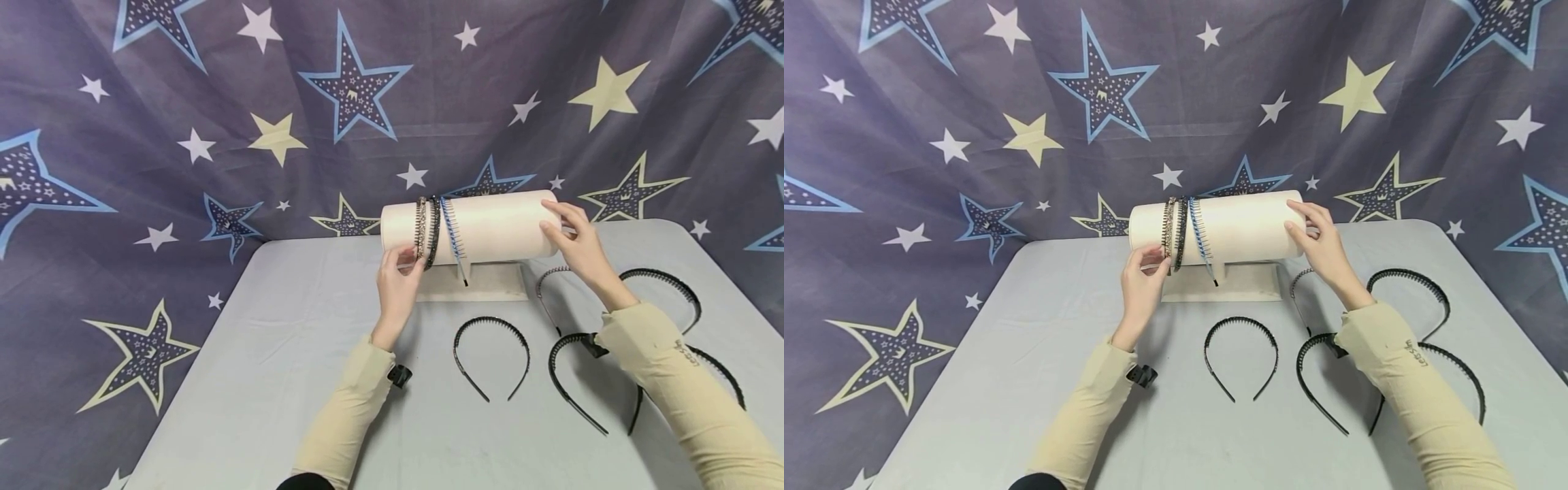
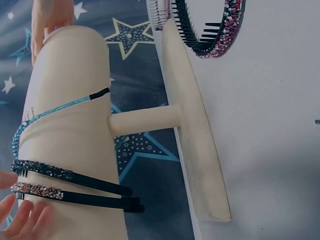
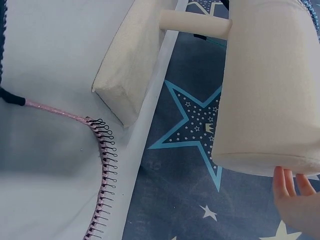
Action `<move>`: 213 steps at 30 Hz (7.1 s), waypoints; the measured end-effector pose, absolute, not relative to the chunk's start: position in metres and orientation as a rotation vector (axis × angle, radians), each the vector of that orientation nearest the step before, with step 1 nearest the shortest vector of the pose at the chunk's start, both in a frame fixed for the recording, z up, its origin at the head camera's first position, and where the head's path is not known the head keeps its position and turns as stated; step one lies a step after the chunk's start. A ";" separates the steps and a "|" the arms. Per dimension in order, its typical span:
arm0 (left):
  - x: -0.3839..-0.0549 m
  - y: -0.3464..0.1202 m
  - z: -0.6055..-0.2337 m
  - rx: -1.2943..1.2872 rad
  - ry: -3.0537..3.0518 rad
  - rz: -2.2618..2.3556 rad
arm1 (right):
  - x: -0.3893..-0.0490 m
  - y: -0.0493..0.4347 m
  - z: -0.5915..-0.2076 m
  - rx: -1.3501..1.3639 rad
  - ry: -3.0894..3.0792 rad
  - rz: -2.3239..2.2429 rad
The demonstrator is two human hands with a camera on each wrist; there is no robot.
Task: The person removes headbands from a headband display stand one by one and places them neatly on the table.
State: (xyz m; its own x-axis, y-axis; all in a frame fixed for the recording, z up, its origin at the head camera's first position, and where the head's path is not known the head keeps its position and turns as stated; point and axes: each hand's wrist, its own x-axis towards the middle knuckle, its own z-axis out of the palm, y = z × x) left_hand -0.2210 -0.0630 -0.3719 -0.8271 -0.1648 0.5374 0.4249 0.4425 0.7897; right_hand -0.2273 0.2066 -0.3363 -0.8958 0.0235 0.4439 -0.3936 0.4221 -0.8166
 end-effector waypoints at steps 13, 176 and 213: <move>-0.225 -0.055 -0.377 -0.169 -2.112 -1.289 | -0.227 0.207 -0.336 0.309 -2.309 1.463; -0.200 -0.202 -0.402 0.382 -2.478 -1.945 | -0.228 0.209 -0.338 0.316 -2.305 1.483; -0.174 -0.176 -0.434 0.426 -2.591 -2.237 | -0.229 0.209 -0.339 0.326 -2.289 1.492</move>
